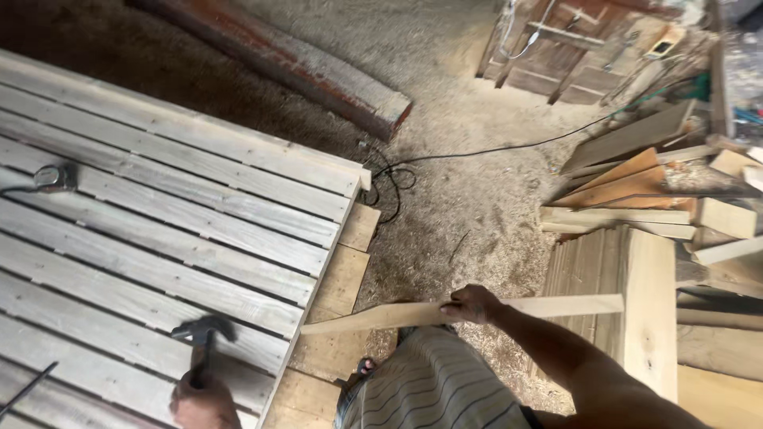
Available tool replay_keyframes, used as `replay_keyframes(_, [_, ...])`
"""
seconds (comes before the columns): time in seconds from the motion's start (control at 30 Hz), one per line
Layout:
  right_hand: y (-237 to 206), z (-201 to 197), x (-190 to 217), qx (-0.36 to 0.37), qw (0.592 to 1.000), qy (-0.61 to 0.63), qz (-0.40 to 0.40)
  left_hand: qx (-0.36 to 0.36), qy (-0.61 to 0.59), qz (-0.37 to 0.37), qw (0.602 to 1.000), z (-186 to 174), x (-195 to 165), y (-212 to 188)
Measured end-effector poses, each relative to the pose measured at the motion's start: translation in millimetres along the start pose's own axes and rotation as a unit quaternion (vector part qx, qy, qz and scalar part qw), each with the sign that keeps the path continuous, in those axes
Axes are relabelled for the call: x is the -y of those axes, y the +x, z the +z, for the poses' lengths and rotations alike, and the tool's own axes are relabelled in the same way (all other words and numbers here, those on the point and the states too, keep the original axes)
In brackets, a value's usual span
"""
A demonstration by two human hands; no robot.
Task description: The person uses a hammer and a chisel to drive nails into a wooden pallet structure. They repeatedly strike the chisel to secure the slats and later reposition a wooden block underneath the pallet.
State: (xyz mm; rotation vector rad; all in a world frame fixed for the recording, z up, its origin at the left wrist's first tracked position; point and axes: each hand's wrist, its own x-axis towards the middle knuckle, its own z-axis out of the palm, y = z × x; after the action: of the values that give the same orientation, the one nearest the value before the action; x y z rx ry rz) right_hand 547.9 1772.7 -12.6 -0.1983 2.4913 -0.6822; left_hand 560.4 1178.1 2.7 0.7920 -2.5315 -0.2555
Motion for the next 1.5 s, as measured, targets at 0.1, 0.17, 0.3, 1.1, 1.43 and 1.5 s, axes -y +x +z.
replay_keyframes(0.1, [-35, 26, -1, -0.021, 0.998, -0.055, 0.026, 0.020, -0.010, 0.001, 1.000, 8, 12, 13])
replay_keyframes(0.17, [-58, 44, -3, -0.065, 0.998, 0.001, -0.023, 0.044, 0.006, 0.004, 0.999, 8, 7, 15])
replay_keyframes(0.3, [-72, 55, -6, -0.120, 0.986, 0.114, -0.032, 0.029, -0.006, 0.071, 0.997, 14, -15, -14])
replay_keyframes(1.1, [-95, 151, 451, 0.062, 0.695, 0.580, -0.419, 0.264, -0.567, -0.073, 0.776, -240, 40, -255])
replay_keyframes(1.43, [-146, 309, 638, 0.211, 0.890, 0.381, -0.135, 0.088, -0.235, -0.396, 0.883, -394, 321, -330])
replay_keyframes(1.5, [-115, 307, 662, 0.023, 0.952, 0.234, -0.196, 0.147, -0.130, -0.484, 0.853, -406, 364, -338])
